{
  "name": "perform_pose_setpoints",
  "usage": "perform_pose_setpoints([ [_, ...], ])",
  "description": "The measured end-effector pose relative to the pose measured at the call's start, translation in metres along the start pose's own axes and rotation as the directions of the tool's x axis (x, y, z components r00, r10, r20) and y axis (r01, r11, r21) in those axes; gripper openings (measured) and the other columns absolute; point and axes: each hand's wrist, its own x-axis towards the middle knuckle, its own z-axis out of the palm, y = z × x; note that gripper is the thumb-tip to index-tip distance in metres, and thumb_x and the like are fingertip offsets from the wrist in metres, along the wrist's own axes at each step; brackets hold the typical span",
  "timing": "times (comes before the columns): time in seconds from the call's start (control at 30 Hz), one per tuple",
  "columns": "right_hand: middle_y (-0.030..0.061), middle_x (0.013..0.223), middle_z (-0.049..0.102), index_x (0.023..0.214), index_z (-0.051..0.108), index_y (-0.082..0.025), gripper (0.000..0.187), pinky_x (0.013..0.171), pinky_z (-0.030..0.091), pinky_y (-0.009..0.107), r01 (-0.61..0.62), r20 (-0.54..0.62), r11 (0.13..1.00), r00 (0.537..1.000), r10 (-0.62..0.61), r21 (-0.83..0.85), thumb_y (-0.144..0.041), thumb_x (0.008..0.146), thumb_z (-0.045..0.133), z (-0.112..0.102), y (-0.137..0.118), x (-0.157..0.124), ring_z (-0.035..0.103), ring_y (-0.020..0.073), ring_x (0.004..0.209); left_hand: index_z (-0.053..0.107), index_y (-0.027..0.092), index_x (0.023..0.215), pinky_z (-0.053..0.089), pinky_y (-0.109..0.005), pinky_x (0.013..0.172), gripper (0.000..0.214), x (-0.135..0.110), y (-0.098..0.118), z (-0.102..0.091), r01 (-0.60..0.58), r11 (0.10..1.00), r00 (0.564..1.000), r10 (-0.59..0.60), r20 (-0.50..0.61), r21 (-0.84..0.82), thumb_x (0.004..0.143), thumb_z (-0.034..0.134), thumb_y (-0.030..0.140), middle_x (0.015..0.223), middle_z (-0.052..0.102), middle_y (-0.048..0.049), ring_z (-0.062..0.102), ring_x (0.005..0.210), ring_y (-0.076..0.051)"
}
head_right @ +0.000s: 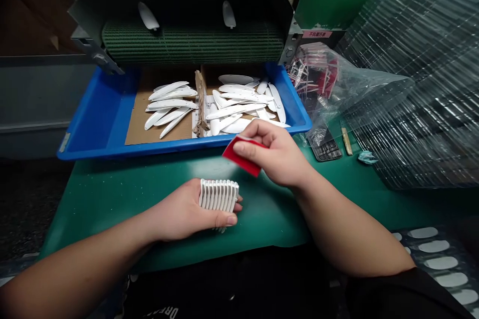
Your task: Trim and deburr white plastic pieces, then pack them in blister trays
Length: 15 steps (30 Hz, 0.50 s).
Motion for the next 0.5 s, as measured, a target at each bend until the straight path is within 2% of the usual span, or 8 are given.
perform_pose_setpoints([
  [0.07, 0.0032, 0.079, 0.074, 0.088, 0.067, -0.02, 0.037, 0.055, 0.049, 0.027, -0.055, 0.169, 0.998, 0.984, 0.05, 0.024, -0.05, 0.084, 0.088, 0.0, -0.001, -0.001, 0.064, 0.0158, 0.062, 0.078, 0.016, 0.095, 0.054, -0.03, 0.065, 0.041, 0.0, 0.0, -0.001, 0.011, 1.0, 1.0, -0.011, 0.004, 0.006, 0.075, 0.092, 0.049, 0.082, 0.078, -0.0055, 0.072, 0.074, -0.022],
  [0.1, 0.0041, 0.08, 0.074, 0.088, 0.067, -0.02, 0.035, 0.056, 0.049, 0.028, -0.057, 0.183, 0.998, 0.981, 0.059, -0.019, -0.049, 0.085, 0.087, 0.001, 0.0, 0.0, 0.064, 0.0164, 0.064, 0.078, 0.016, 0.096, 0.055, -0.03, 0.067, 0.041, 0.0, 0.0, -0.001, 0.013, 1.0, 1.0, -0.013, 0.003, -0.004, 0.075, 0.092, 0.048, 0.084, 0.079, -0.0059, 0.073, 0.077, -0.023],
  [0.17, 0.0039, 0.08, 0.074, 0.088, 0.067, -0.02, 0.029, 0.059, 0.049, 0.028, -0.01, 0.042, 0.987, 0.999, 0.016, -0.16, -0.043, 0.088, 0.085, 0.0, 0.002, 0.002, 0.063, 0.0161, 0.065, 0.079, 0.016, 0.106, 0.059, -0.033, 0.074, 0.045, 0.0, 0.0, -0.001, 0.014, 0.998, 1.0, -0.013, 0.02, -0.054, 0.074, 0.093, 0.045, 0.096, 0.082, -0.0079, 0.077, 0.087, -0.026],
  [0.23, 0.003, 0.079, 0.073, 0.089, 0.066, -0.02, 0.027, 0.059, 0.047, 0.028, 0.016, -0.085, 0.971, 0.996, -0.037, -0.239, -0.04, 0.089, 0.083, -0.002, 0.005, 0.006, 0.062, 0.0157, 0.065, 0.079, 0.018, 0.114, 0.062, -0.037, 0.082, 0.051, 0.0, 0.0, -0.001, 0.019, 0.994, 0.999, -0.014, 0.047, -0.11, 0.073, 0.095, 0.043, 0.107, 0.084, -0.01, 0.079, 0.095, -0.029],
  [0.27, 0.0033, 0.08, 0.073, 0.089, 0.066, -0.02, 0.026, 0.06, 0.047, 0.028, 0.014, -0.083, 0.97, 0.996, -0.036, -0.244, -0.041, 0.089, 0.082, -0.003, 0.006, 0.008, 0.062, 0.0161, 0.067, 0.079, 0.018, 0.116, 0.063, -0.039, 0.084, 0.053, 0.0, 0.0, -0.001, 0.019, 0.991, 0.998, -0.011, 0.059, -0.133, 0.073, 0.096, 0.043, 0.109, 0.084, -0.0108, 0.079, 0.098, -0.03],
  [0.33, 0.0047, 0.085, 0.075, 0.091, 0.067, -0.02, 0.025, 0.062, 0.049, 0.029, -0.008, -0.002, 0.97, 1.0, 0.007, -0.242, -0.042, 0.092, 0.079, -0.005, 0.008, 0.009, 0.065, 0.0179, 0.072, 0.079, 0.018, 0.115, 0.064, -0.04, 0.087, 0.054, 0.0, 0.0, -0.002, 0.005, 0.982, 0.998, 0.007, 0.061, -0.19, 0.071, 0.098, 0.042, 0.112, 0.084, -0.012, 0.08, 0.103, -0.032],
  [0.5, 0.0041, 0.09, 0.078, 0.102, 0.073, -0.02, 0.024, 0.066, 0.05, 0.03, -0.106, 0.132, 0.922, 0.977, 0.166, -0.372, -0.043, 0.098, 0.07, 0.001, 0.012, 0.008, 0.068, 0.0188, 0.076, 0.08, 0.016, 0.113, 0.067, -0.041, 0.093, 0.054, 0.002, -0.004, -0.005, -0.074, 0.937, 0.994, 0.096, 0.047, -0.341, 0.067, 0.103, 0.036, 0.112, 0.084, -0.0132, 0.08, 0.113, -0.034],
])
